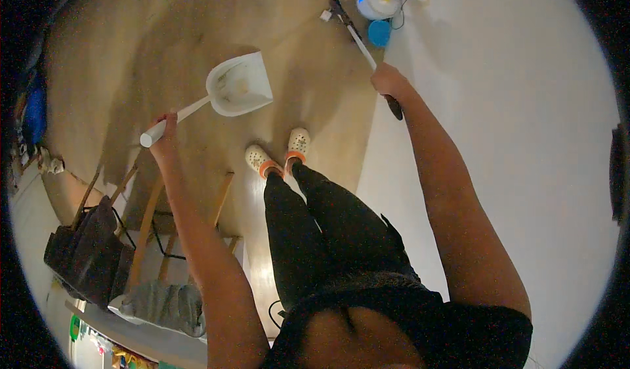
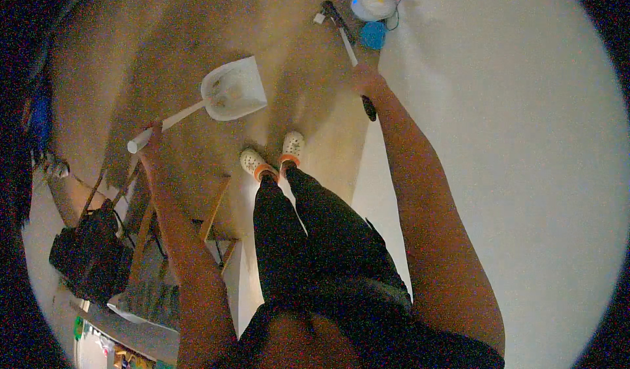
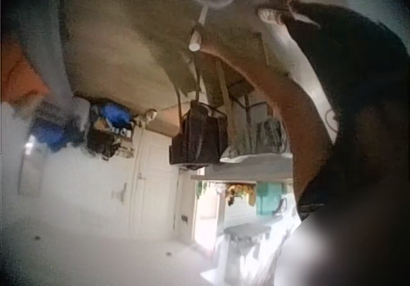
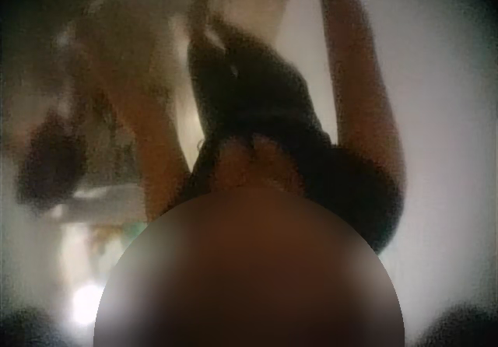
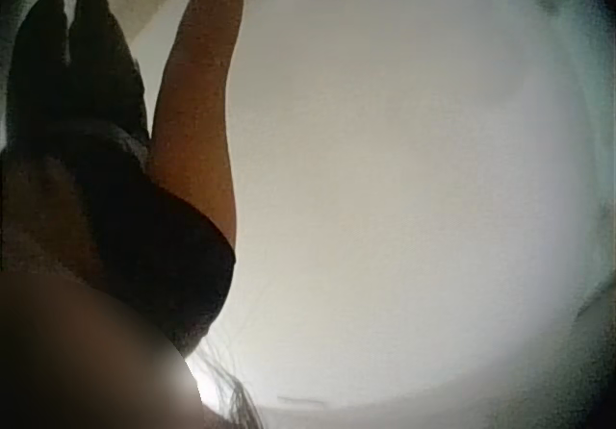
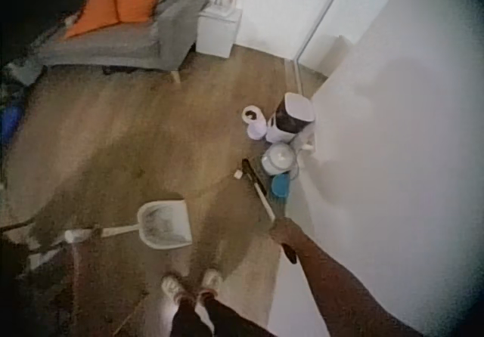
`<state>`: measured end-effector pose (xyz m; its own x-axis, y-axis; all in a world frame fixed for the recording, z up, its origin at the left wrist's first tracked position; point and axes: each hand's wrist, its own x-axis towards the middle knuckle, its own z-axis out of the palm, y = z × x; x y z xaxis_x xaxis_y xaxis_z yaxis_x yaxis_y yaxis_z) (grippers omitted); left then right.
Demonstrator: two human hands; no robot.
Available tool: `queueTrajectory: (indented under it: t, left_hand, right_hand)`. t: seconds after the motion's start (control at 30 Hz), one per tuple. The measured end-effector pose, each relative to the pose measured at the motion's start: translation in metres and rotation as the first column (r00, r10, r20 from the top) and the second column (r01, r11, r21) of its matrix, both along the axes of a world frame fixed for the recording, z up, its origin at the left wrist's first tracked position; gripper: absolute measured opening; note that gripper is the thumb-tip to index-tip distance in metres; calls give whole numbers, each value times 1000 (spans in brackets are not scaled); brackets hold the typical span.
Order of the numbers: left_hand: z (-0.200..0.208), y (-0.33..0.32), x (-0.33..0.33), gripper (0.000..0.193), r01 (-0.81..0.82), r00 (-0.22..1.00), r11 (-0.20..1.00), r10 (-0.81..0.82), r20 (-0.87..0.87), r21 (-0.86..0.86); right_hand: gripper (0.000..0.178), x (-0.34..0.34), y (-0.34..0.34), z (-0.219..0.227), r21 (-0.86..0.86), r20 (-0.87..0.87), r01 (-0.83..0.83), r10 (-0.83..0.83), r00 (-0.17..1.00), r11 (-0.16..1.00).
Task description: The person sweeps the floor using a broom and dustpan, moving a mat and a pet cage to clean underneath them. The person then sweeps debris into the dustpan and empties it into a trash bin.
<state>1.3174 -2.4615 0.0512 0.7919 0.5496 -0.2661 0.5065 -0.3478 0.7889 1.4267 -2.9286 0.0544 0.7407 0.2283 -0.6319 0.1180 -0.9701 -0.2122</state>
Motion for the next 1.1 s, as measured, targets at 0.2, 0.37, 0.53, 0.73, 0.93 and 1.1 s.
queueTrajectory:
  t: [0.2,0.37,0.53,0.73,0.93,1.1]
  left_hand:
    - [17,-15,6,19,48,992,998,-43,120,-32]
    - [-7,0,3,19,2,998,999,1,58,-53]
    - [-4,-3,12,18,30,998,999,-32,50,42]
    - [4,-10,7,17,-107,989,992,113,93,-61]
    - [14,-23,19,19,-157,970,982,173,171,-104]
    - [10,-21,21,12,-204,972,976,211,107,-73]
  right_hand:
    - [23,-36,29,-10,-102,-108,70,-81,991,992]
    - [35,-95,41,12,-102,-180,409,-421,889,907]
    - [48,-140,21,43,33,-173,407,-396,902,913]
    - [49,-88,24,56,-100,-92,281,-291,952,954]
    - [29,69,4,-93,-104,129,119,-105,986,988]
    - [26,38,41,-133,-180,171,-207,238,956,961]
